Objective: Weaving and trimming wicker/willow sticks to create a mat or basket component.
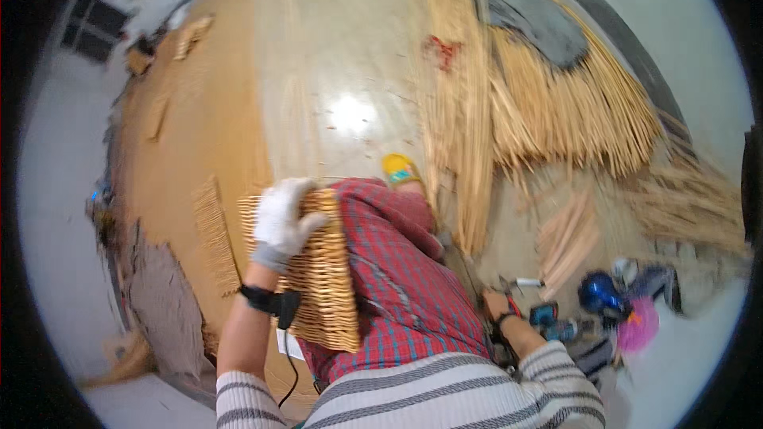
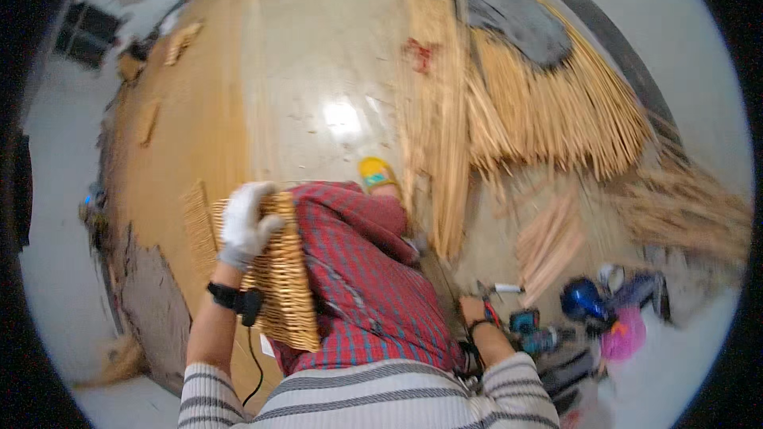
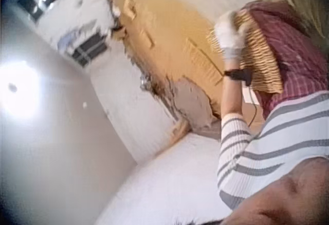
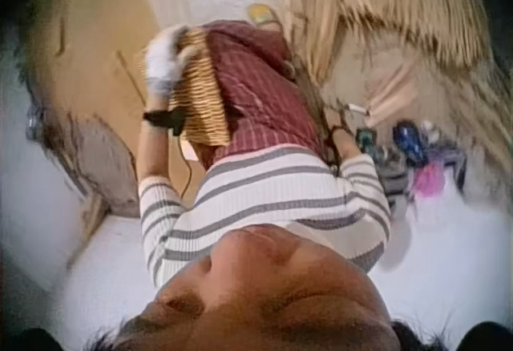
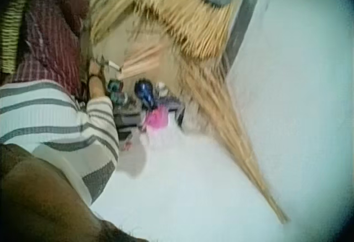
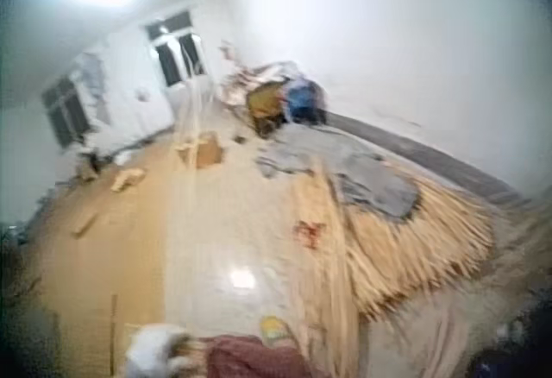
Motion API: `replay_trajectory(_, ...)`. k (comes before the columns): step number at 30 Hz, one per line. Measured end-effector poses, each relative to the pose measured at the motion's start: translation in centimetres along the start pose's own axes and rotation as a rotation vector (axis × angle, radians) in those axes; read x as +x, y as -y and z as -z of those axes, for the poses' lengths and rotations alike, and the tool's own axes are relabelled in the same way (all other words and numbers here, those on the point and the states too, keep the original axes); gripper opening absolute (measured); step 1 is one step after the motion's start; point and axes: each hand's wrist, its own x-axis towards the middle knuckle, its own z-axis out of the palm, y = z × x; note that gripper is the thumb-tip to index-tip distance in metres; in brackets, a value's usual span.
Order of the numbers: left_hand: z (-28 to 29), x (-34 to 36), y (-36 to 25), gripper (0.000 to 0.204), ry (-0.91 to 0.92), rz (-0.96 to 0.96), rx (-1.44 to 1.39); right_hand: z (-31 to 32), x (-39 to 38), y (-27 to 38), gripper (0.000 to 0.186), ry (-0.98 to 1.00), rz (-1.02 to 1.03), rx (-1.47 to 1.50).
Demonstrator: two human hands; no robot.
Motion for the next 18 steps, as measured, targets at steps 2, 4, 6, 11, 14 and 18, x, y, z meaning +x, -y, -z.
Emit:
replay_trajectory(2,-0.1,-0.7,0.1,0.049,-0.013,0.017,-0.017,2.1,0.1,0.2,0.022,-0.147,0.031,0.091)
replay_trajectory(4,0.3,-0.6,-0.1,0.05,-0.05,-0.031,-0.029,6.2,-0.8,0.3,0.027,-0.025,0.009,0.073)
replay_trajectory(6,0.7,-1.0,-0.6,0.057,0.002,-0.047,-0.004,11.1,-0.9,0.6,0.03,0.058,-0.021,-0.015)
replay_trajectory(11,1.8,-1.8,-0.4,0.07,-0.035,-0.092,-0.003,25.0,0.3,1.9,0.031,0.083,-0.139,0.723)
replay_trajectory(14,2.1,-0.8,1.2,0.068,-0.07,-0.11,0.049,31.5,-0.8,6.4,0.025,0.051,-0.048,1.138)
replay_trajectory(18,1.4,-1.8,1.9,0.072,-0.077,-0.051,-0.077,37.6,-4.8,15.2,0.02,-0.032,0.314,1.3)
